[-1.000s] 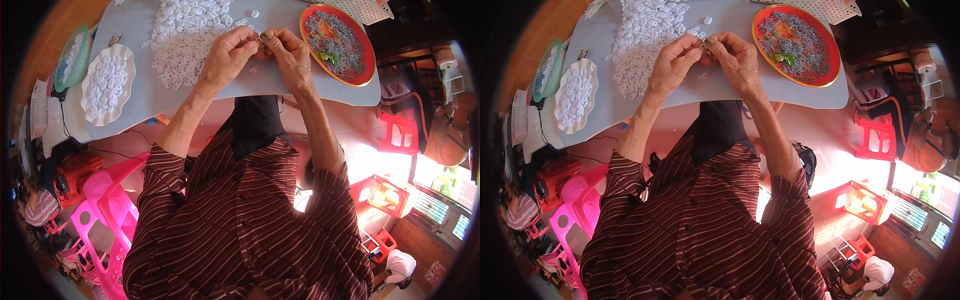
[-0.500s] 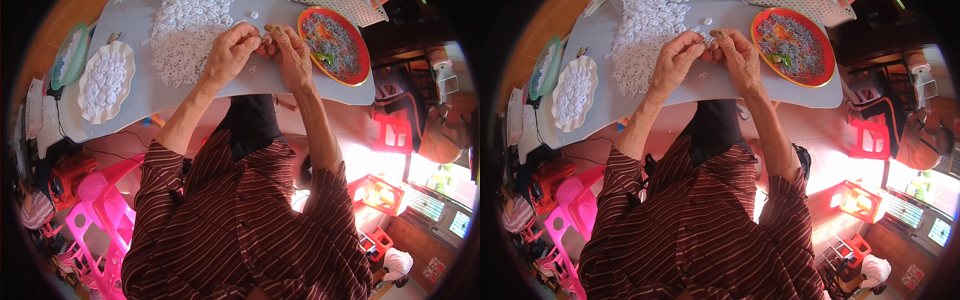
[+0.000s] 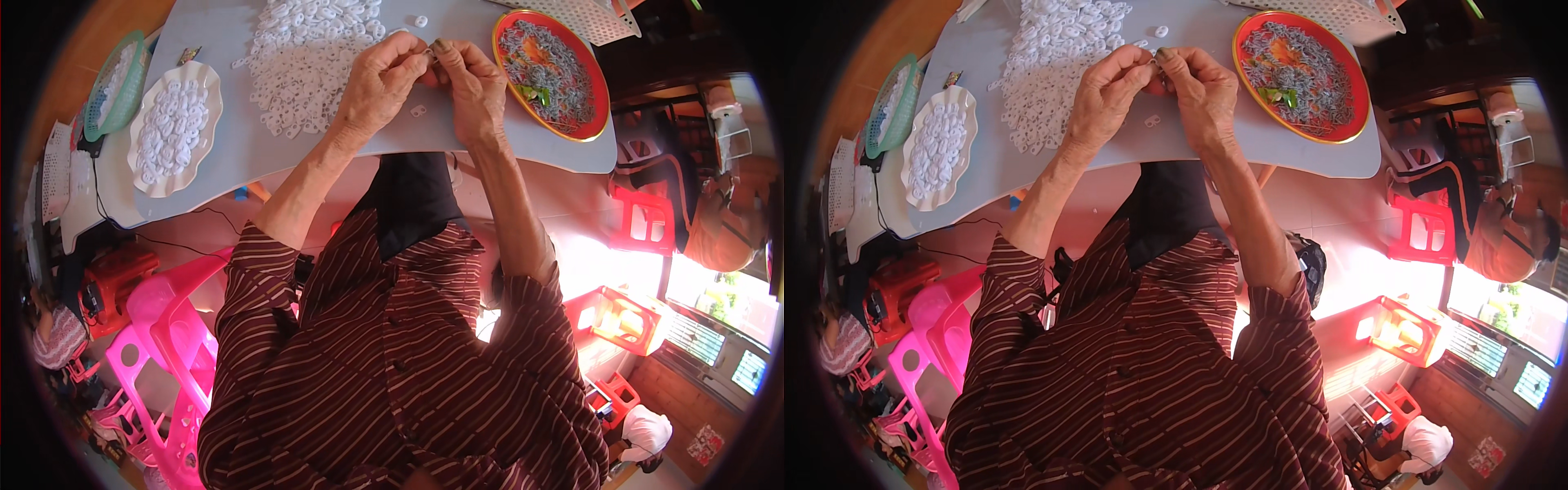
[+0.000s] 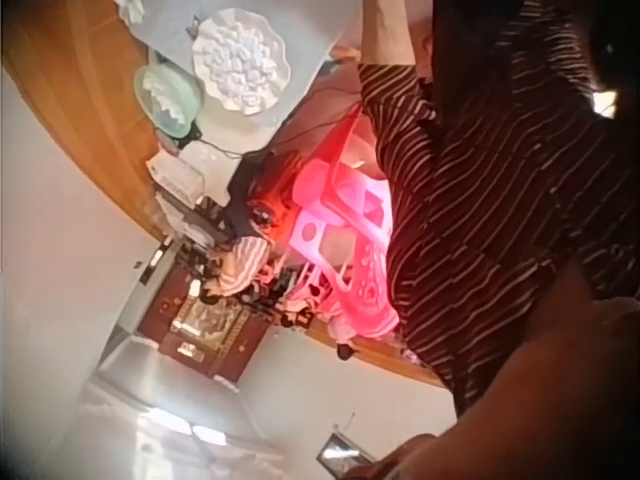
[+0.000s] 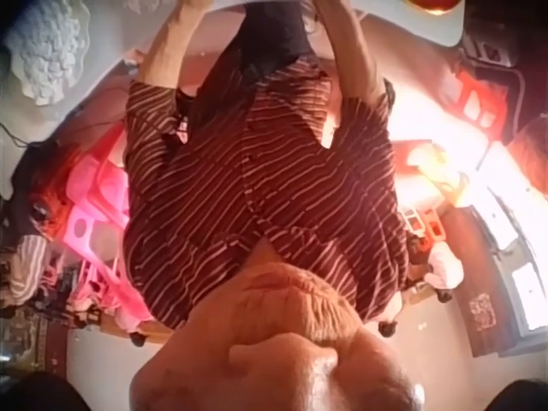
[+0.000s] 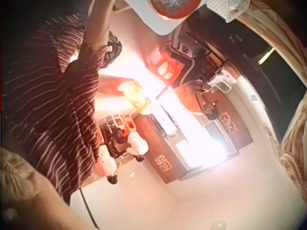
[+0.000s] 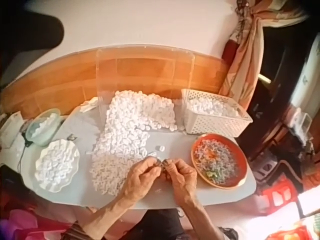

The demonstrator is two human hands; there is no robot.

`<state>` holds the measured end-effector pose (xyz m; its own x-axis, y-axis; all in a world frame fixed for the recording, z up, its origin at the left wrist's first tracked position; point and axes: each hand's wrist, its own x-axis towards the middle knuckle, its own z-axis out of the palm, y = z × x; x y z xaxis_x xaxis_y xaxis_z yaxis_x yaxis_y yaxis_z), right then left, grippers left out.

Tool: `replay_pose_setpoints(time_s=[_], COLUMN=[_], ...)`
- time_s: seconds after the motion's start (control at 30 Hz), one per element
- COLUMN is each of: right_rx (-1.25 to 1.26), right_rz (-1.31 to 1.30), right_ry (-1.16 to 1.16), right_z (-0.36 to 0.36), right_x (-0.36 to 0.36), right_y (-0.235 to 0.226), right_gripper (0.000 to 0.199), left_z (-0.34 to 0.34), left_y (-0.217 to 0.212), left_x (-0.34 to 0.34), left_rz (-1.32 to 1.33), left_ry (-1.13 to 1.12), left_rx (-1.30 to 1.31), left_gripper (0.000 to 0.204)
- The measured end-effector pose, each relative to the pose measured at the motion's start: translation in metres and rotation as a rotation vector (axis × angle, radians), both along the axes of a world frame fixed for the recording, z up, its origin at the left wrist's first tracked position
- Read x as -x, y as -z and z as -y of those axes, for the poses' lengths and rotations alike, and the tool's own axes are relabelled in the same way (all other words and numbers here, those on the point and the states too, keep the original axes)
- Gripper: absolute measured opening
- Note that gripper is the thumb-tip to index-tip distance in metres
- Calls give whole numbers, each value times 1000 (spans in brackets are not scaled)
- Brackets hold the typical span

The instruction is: Assemble small white plastic components by hand by snapping pieces together.

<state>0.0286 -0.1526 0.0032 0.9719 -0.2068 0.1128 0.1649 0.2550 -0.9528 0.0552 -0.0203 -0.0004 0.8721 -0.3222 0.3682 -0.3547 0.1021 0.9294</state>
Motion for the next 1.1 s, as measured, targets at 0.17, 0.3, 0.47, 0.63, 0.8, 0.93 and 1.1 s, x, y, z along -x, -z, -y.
replay_pose_setpoints(time_s=[0.17,0.3,0.47,0.63,0.8,0.93,1.1], right_rx=[68,-83,-161,-141,-201,-230,-180], right_rz=[13,73,53,20,57,50,84], right_ry=[-68,-52,-53,-26,-33,-23,-22], right_z=[5,11,10,10,11,9,12], right_x=[6,4,12,17,14,14,14], right_y=[-5,2,1,-6,1,-1,5], right_gripper=[18,18,15,14,14,14,15], left_z=[-1,-8,4,19,24,9,-5], left_y=[-1,-20,-35,-20,-12,-15,-26], left_x=[1,-11,-69,-100,-115,-98,-44], left_rz=[-12,174,369,505,586,263,15], left_ry=[-10,-177,-295,-38,-29,-17,89], left_rx=[9,-342,-565,-883,-987,-745,-234], left_gripper=[11,12,16,21,21,17,18])
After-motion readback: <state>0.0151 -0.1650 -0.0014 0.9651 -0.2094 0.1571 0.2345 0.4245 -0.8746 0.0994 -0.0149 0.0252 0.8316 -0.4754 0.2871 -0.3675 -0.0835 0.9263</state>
